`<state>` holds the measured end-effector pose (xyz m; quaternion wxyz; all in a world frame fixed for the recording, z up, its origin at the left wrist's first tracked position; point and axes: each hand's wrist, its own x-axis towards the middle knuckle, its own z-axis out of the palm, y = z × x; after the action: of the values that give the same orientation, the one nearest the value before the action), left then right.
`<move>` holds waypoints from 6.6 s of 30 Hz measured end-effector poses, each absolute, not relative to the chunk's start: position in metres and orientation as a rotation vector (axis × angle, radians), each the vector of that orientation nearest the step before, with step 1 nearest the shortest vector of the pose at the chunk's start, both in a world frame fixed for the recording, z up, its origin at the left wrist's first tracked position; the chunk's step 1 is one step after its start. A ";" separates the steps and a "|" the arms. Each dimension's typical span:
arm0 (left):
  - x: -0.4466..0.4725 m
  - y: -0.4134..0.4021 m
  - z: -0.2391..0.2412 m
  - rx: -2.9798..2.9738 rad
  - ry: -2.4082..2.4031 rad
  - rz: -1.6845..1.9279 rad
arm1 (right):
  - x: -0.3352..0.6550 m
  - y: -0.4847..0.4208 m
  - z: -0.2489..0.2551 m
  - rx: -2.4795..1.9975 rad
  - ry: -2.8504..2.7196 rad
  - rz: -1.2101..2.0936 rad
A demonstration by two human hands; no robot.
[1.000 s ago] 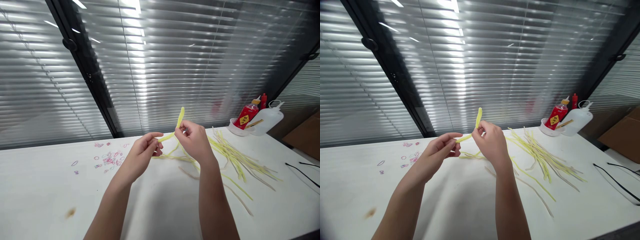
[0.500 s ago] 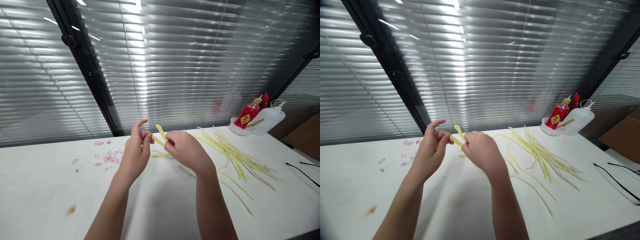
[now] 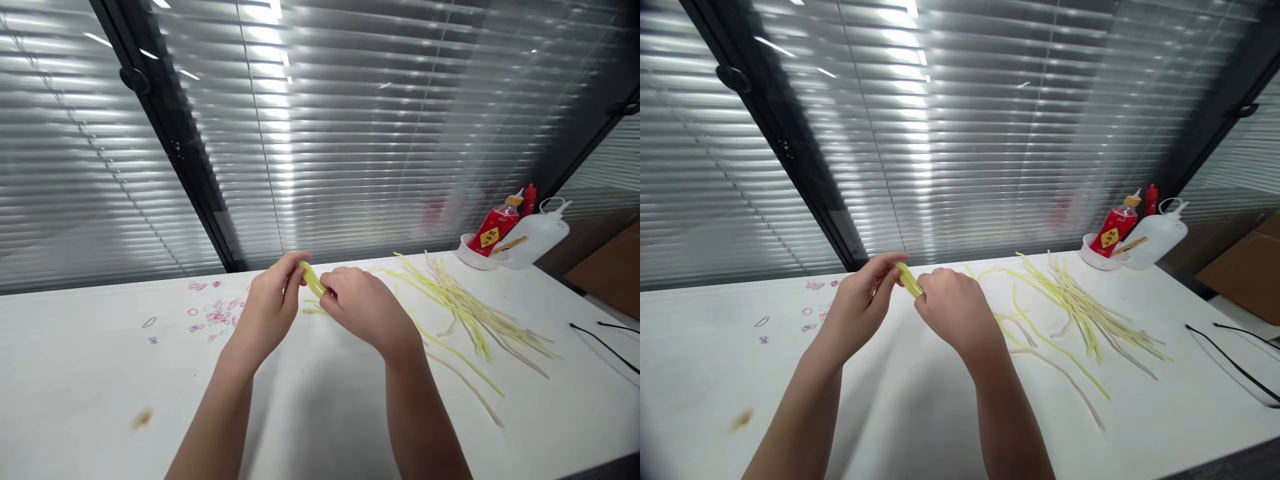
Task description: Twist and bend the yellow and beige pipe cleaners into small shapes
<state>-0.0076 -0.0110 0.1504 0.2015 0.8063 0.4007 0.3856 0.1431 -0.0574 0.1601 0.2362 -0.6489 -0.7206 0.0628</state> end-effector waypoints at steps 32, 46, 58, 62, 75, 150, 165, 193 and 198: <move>-0.004 -0.015 0.164 1.284 0.859 1.189 | 0.164 -0.047 0.156 -1.162 -1.551 0.210; -0.006 -0.012 0.161 1.392 0.852 1.112 | 0.174 -0.054 0.163 -1.241 -1.675 0.232; -0.004 -0.012 0.161 1.442 0.860 1.145 | 0.180 -0.057 0.162 -1.263 -1.587 0.361; -0.005 -0.011 0.159 1.487 0.871 1.137 | 0.179 -0.056 0.161 -1.246 -1.549 0.335; -0.007 -0.010 0.150 1.882 1.025 1.231 | 0.181 -0.054 0.161 -1.246 -1.434 0.249; -0.013 -0.018 0.164 2.330 0.951 0.807 | 0.177 -0.056 0.164 -1.232 -1.671 0.390; -0.013 -0.012 0.152 2.443 1.138 0.670 | 0.222 -0.057 0.149 -1.654 -1.634 0.660; -0.012 -0.015 0.153 2.457 1.070 0.600 | 0.199 0.025 0.075 -2.414 -1.869 1.001; -0.011 -0.010 0.147 2.476 1.105 0.616 | 0.209 0.016 0.085 -2.291 -1.857 0.855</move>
<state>-0.0110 -0.0100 0.1466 0.1797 0.8760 0.3909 0.2179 0.2089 0.0158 0.0851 0.0356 -0.7457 -0.6044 0.2783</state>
